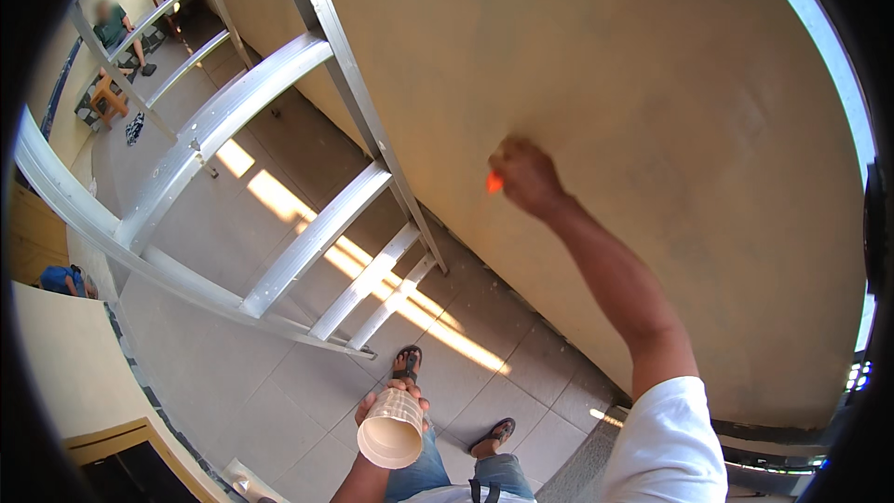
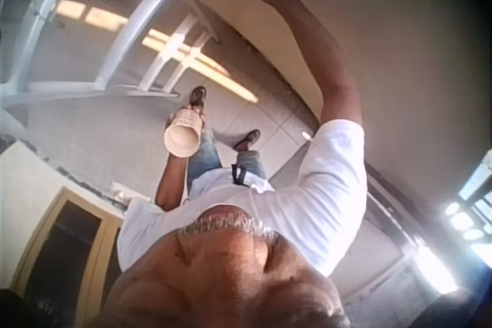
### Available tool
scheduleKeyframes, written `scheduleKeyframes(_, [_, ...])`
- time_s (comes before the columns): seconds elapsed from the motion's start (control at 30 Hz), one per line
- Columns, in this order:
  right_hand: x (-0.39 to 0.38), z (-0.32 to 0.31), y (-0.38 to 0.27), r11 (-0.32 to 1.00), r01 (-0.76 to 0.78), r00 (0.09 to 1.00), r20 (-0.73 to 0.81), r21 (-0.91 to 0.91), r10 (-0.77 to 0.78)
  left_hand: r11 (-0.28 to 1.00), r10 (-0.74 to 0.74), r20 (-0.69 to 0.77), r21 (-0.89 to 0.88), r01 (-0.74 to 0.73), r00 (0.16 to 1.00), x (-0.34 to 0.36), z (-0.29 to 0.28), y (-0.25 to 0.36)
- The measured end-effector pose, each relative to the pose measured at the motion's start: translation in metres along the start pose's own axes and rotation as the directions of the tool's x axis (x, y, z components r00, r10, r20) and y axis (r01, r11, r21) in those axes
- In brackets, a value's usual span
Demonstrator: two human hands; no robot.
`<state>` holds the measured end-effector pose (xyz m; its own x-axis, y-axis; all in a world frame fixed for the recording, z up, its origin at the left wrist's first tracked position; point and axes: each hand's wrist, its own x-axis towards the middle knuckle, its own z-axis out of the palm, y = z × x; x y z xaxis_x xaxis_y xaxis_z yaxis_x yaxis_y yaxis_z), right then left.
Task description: The person paints a ceiling using a paintbrush and a small container of paint. They repeatedly dip the brush into the container and apply paint to the ceiling surface in long strokes.
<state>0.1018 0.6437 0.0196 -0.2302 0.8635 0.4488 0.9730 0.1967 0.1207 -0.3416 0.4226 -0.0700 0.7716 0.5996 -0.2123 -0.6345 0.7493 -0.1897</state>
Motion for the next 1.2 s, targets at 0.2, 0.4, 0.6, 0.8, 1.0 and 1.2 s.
scheduleKeyframes(0.2, [0.117, -0.178, 0.088, 0.855, -0.350, 0.931, 0.039, 0.384, 0.364, 1.000, -0.020, 0.009, 0.004, 0.020, 1.000, 0.014, 0.011, -0.004])
scheduleKeyframes(0.4, [0.172, -0.303, 0.077, 0.968, -0.208, 0.921, -0.304, 0.140, 0.242, 0.999, -0.027, -0.002, 0.022, 0.027, 1.000, 0.013, 0.019, -0.004])
scheduleKeyframes(0.6, [0.179, -0.291, 0.023, 0.782, 0.073, 0.891, -0.311, -0.618, -0.329, 1.000, -0.008, 0.007, -0.027, 0.008, 1.000, 0.002, 0.012, 0.005])
scheduleKeyframes(0.8, [0.105, -0.126, 0.052, 0.704, 0.292, 0.933, 0.032, -0.648, -0.358, 0.999, -0.013, 0.011, -0.036, 0.013, 1.000, 0.011, 0.007, 0.006])
scheduleKeyframes(1.0, [0.078, -0.091, -0.008, 0.919, 0.276, 0.960, 0.045, -0.281, -0.275, 1.000, 0.012, 0.042, -0.023, -0.011, 0.999, 0.012, 0.002, 0.015])
scheduleKeyframes(1.2, [0.166, -0.242, 0.068, 0.922, -0.217, 0.917, -0.257, 0.321, 0.305, 0.999, -0.022, 0.052, -0.040, 0.024, 0.998, 0.018, 0.017, 0.014])
